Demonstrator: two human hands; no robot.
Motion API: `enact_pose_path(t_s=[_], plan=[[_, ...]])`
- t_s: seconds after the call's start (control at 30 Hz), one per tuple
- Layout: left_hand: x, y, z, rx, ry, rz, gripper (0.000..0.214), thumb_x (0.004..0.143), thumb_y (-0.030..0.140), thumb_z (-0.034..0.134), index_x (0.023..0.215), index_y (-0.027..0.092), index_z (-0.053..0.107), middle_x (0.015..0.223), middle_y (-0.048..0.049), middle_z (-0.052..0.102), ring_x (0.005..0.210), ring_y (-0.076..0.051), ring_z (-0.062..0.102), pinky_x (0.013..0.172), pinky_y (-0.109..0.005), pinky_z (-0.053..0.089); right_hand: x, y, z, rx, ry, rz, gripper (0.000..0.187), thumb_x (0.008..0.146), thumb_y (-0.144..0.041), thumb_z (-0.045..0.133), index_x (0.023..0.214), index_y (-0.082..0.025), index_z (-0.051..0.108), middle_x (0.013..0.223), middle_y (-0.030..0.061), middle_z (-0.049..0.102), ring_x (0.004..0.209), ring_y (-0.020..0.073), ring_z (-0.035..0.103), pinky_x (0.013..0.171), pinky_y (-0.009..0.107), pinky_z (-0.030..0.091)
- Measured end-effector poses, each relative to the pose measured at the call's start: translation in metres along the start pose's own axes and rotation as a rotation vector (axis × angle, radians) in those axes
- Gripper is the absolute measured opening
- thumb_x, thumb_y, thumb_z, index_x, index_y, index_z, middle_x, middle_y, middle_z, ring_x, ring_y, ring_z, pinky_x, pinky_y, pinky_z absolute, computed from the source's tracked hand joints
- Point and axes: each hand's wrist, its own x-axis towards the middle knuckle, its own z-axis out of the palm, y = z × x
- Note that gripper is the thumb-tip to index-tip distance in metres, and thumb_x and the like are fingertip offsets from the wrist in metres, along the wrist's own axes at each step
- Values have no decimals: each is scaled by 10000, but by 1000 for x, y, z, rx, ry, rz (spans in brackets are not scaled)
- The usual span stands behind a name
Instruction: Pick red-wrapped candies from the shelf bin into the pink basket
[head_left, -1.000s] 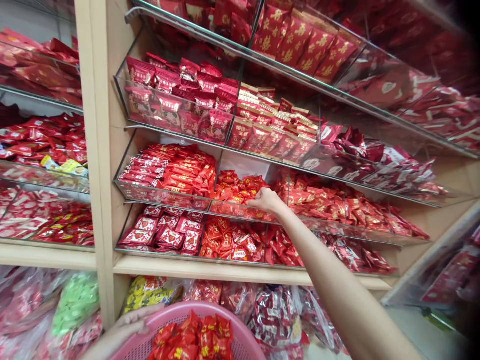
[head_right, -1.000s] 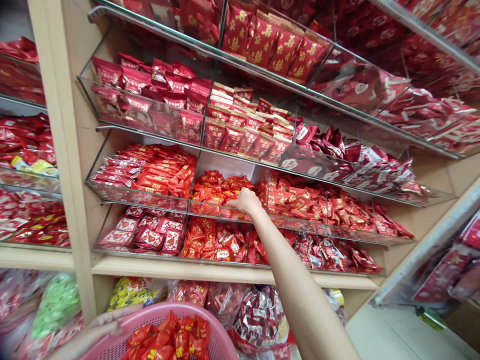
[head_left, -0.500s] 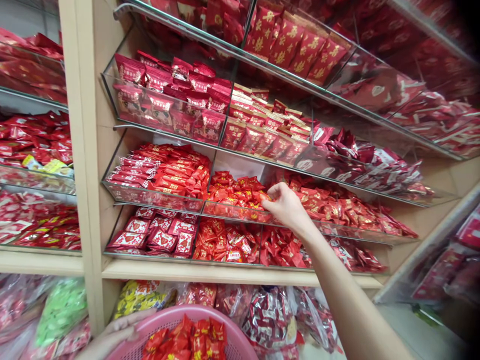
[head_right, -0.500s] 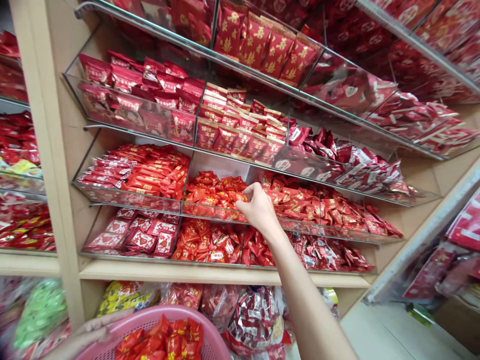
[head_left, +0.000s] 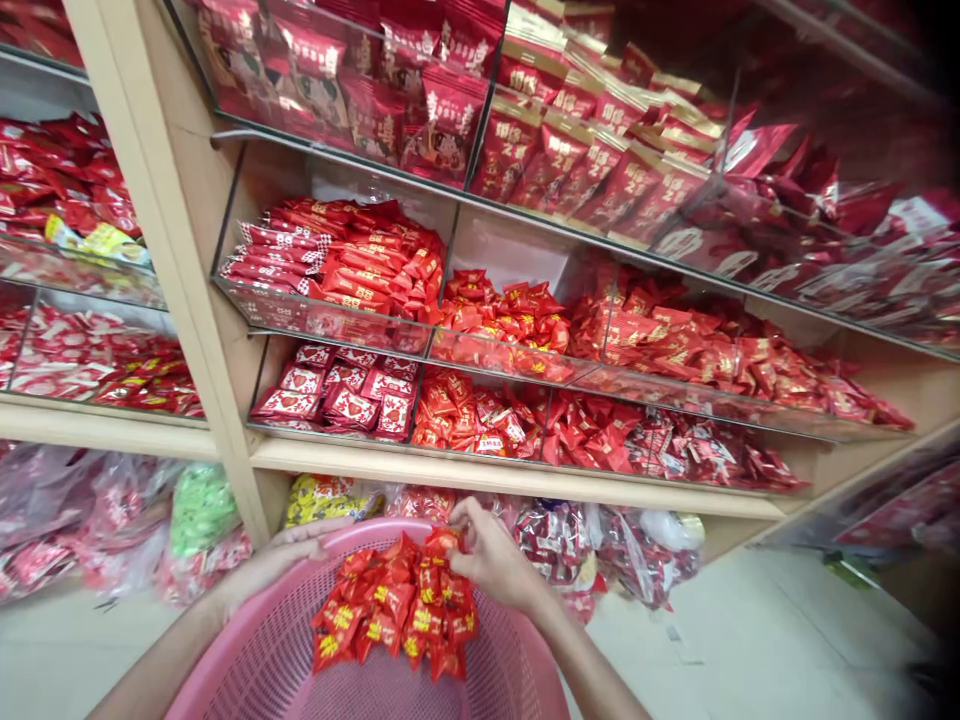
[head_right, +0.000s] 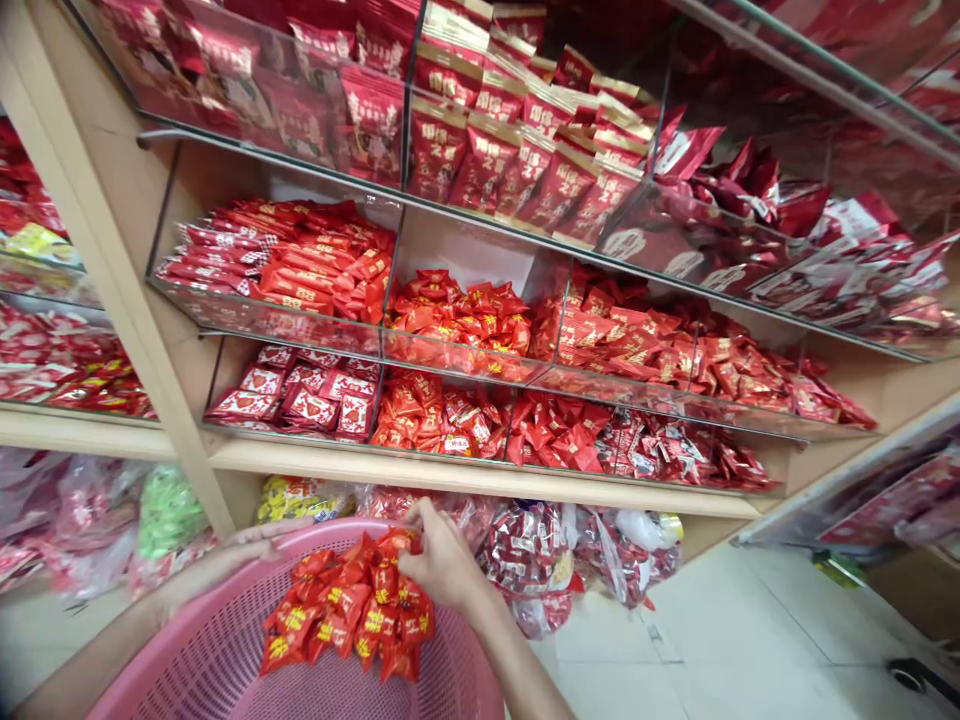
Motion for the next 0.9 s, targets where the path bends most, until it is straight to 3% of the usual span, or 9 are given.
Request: enact_pose_path(t_s=[0.23, 0.47, 0.73, 0.9], plan=[[-5, 2, 6, -55, -2, -1, 578, 632, 124, 594, 1205, 176, 537, 959, -44, 713, 912, -243, 637, 826, -310, 465, 36, -18, 21, -228, -179, -77, 303, 666, -222, 569, 957, -232, 489, 863, 21, 537, 846, 191, 475, 719, 294, 370], [-7, -1, 2, -41, 6, 10, 596, 601, 205, 660, 1187, 171, 558, 1061, -77, 677, 994, -281, 603, 885, -340, 441, 54, -34, 42, -386, -331, -170, 285, 658, -199, 559, 943, -211, 553, 928, 41, 602, 918, 212, 495, 774, 306, 382], [-6, 3, 2, -59, 30, 9, 449, 590, 151, 668, 1035, 215, 660, 1013, -29, 699, 976, -243, 614, 840, -288, 461, 53, -31, 56, -377, -305, -195, 295, 684, -150, 498, 964, -191, 584, 1025, 70, 603, 986, 217, 510, 839, 323, 392], [-7, 0, 1, -39, -6, 17, 509, 585, 187, 659, 1093, 213, 632, 966, -44, 711, 929, -266, 631, 837, -327, 463, 50, -34, 52, -360, -275, -173, 257, 705, -178, 497, 947, -190, 582, 1023, 72, 593, 997, 218, 512, 875, 341, 385]])
